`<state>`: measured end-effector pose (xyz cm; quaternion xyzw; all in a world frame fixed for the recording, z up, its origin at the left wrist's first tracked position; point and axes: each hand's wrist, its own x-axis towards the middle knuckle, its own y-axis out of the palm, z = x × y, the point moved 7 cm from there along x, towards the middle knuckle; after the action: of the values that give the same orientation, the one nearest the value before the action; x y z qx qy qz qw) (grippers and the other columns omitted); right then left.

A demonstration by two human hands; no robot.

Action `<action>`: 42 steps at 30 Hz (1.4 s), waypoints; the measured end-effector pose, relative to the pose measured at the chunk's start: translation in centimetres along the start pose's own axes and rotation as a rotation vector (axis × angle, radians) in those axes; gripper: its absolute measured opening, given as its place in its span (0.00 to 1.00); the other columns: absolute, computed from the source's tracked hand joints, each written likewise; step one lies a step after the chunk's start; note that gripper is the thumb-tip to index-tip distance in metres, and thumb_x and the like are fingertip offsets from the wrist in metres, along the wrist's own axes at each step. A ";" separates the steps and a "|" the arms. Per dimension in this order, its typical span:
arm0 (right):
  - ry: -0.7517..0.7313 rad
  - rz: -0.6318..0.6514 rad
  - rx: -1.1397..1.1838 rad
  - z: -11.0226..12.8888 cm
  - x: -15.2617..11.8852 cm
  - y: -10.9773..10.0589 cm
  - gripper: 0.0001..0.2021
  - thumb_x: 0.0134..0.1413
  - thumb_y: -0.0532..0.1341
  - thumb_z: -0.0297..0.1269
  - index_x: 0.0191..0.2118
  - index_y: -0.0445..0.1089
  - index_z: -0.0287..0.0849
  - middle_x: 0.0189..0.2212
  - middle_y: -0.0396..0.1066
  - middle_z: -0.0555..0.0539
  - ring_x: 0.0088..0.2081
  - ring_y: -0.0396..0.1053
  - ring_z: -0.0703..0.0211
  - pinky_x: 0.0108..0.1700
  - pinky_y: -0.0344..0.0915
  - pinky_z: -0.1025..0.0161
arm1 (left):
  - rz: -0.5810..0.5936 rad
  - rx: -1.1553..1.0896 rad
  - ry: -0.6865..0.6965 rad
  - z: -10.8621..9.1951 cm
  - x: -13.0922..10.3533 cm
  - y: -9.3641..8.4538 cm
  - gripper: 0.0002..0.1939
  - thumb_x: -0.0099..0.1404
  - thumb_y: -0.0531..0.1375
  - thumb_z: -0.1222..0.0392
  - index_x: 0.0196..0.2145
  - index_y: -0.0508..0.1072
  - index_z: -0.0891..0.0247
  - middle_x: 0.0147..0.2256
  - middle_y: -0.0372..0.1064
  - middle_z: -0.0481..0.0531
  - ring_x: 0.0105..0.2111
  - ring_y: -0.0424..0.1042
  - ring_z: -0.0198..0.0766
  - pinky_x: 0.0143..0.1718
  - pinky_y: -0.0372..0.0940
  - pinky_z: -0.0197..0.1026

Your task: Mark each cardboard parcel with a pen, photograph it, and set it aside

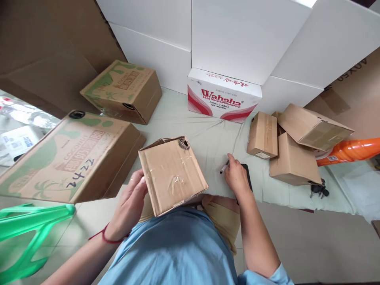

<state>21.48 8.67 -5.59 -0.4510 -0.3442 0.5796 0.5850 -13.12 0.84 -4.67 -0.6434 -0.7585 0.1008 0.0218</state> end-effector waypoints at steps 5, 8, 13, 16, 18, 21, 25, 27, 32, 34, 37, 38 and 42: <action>-0.127 -0.014 0.733 3.3 -4.9 -3.3 0.29 0.72 0.61 0.50 0.71 0.67 0.43 0.54 0.81 0.38 0.49 0.80 0.50 0.51 0.76 0.52 | 0.063 0.016 0.005 1.9 0.6 2.1 0.34 0.75 0.57 0.31 0.66 0.73 0.56 0.68 0.67 0.62 0.71 0.63 0.56 0.75 0.57 0.60; -0.220 -0.003 0.973 5.7 -7.3 -4.9 0.39 0.67 0.67 0.59 0.75 0.60 0.47 0.68 0.71 0.35 0.65 0.73 0.43 0.60 0.75 0.49 | 0.103 0.113 0.089 0.7 0.6 3.7 0.36 0.74 0.60 0.32 0.70 0.69 0.54 0.75 0.55 0.64 0.76 0.55 0.58 0.74 0.57 0.65; 0.013 0.009 1.254 3.7 -5.7 -3.1 0.37 0.60 0.70 0.64 0.66 0.71 0.45 0.60 0.78 0.38 0.60 0.78 0.43 0.57 0.78 0.49 | 0.075 -0.046 -0.010 0.9 2.6 6.1 0.57 0.63 0.71 0.31 0.78 0.51 0.53 0.78 0.47 0.68 0.79 0.48 0.62 0.68 0.67 0.62; 0.199 -0.086 1.439 0.4 -4.5 -1.9 0.29 0.55 0.73 0.64 0.53 0.78 0.48 0.53 0.82 0.44 0.53 0.80 0.50 0.47 0.80 0.57 | 0.023 -0.192 -0.204 2.7 4.3 6.8 0.62 0.55 0.75 0.29 0.75 0.56 0.59 0.75 0.54 0.72 0.77 0.54 0.63 0.71 0.62 0.60; 0.270 -0.130 1.518 -1.0 -4.1 -1.5 0.26 0.51 0.76 0.62 0.47 0.78 0.49 0.48 0.83 0.48 0.48 0.80 0.54 0.42 0.79 0.60 | 0.103 -0.292 -0.272 3.2 4.9 7.7 0.55 0.51 0.76 0.28 0.67 0.69 0.63 0.69 0.66 0.72 0.71 0.66 0.64 0.68 0.66 0.57; 0.307 -0.169 1.550 -1.7 -4.1 -1.5 0.24 0.46 0.77 0.60 0.41 0.75 0.49 0.43 0.82 0.50 0.42 0.79 0.56 0.39 0.79 0.61 | 0.262 -0.386 -0.312 2.7 4.9 8.8 0.44 0.49 0.76 0.27 0.50 0.80 0.66 0.55 0.81 0.68 0.55 0.79 0.59 0.51 0.75 0.48; 0.279 -0.175 1.450 -0.5 -4.6 -1.9 0.24 0.53 0.73 0.64 0.41 0.74 0.49 0.41 0.80 0.50 0.40 0.77 0.56 0.38 0.80 0.61 | 0.238 -0.370 -0.345 1.9 5.0 7.9 0.38 0.49 0.76 0.26 0.39 0.82 0.65 0.40 0.84 0.59 0.39 0.79 0.48 0.33 0.68 0.39; 0.259 -0.105 1.406 0.7 -4.9 -1.8 0.25 0.56 0.71 0.65 0.44 0.75 0.49 0.43 0.80 0.49 0.41 0.77 0.56 0.37 0.80 0.61 | 0.221 -0.368 -0.365 1.6 5.4 7.0 0.37 0.49 0.75 0.25 0.36 0.82 0.64 0.36 0.83 0.56 0.36 0.79 0.47 0.31 0.66 0.38; 0.210 0.008 1.337 3.1 -5.7 -1.0 0.28 0.58 0.68 0.69 0.46 0.76 0.48 0.41 0.81 0.47 0.36 0.76 0.56 0.32 0.78 0.61 | 0.157 -0.362 -0.427 1.2 6.1 4.6 0.33 0.49 0.75 0.28 0.33 0.82 0.63 0.30 0.81 0.54 0.33 0.78 0.47 0.29 0.65 0.39; 0.154 -0.021 1.272 3.9 -6.1 -1.2 0.27 0.62 0.64 0.69 0.44 0.76 0.47 0.38 0.79 0.47 0.34 0.75 0.56 0.32 0.78 0.60 | 0.135 -0.349 -0.434 1.3 6.2 4.0 0.30 0.50 0.75 0.31 0.32 0.81 0.63 0.30 0.81 0.54 0.33 0.77 0.46 0.29 0.64 0.38; 0.029 -0.034 1.120 5.8 -6.9 -2.4 0.27 0.70 0.57 0.67 0.43 0.74 0.46 0.33 0.75 0.49 0.31 0.74 0.58 0.32 0.77 0.61 | 0.115 -0.361 -0.482 2.1 5.9 3.8 0.28 0.51 0.74 0.33 0.31 0.81 0.63 0.29 0.81 0.54 0.32 0.77 0.47 0.28 0.65 0.39; -0.010 -0.017 1.061 6.6 -7.2 -2.8 0.26 0.72 0.55 0.66 0.43 0.73 0.46 0.32 0.73 0.50 0.30 0.73 0.58 0.32 0.76 0.61 | 0.111 -0.364 -0.499 2.4 5.8 3.9 0.28 0.51 0.74 0.34 0.31 0.81 0.63 0.29 0.81 0.54 0.32 0.77 0.47 0.27 0.65 0.39; -0.167 -0.017 0.806 9.4 -8.6 -5.6 0.22 0.78 0.52 0.58 0.43 0.70 0.46 0.31 0.70 0.51 0.30 0.73 0.59 0.33 0.74 0.63 | 0.118 -0.411 -0.514 3.3 5.5 4.5 0.28 0.49 0.75 0.35 0.35 0.82 0.63 0.32 0.82 0.54 0.35 0.80 0.49 0.28 0.68 0.39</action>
<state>14.04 1.85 4.02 -0.1344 -0.1396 0.6978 0.6896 -10.21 6.52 -9.22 -0.6306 -0.7051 0.1059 -0.3064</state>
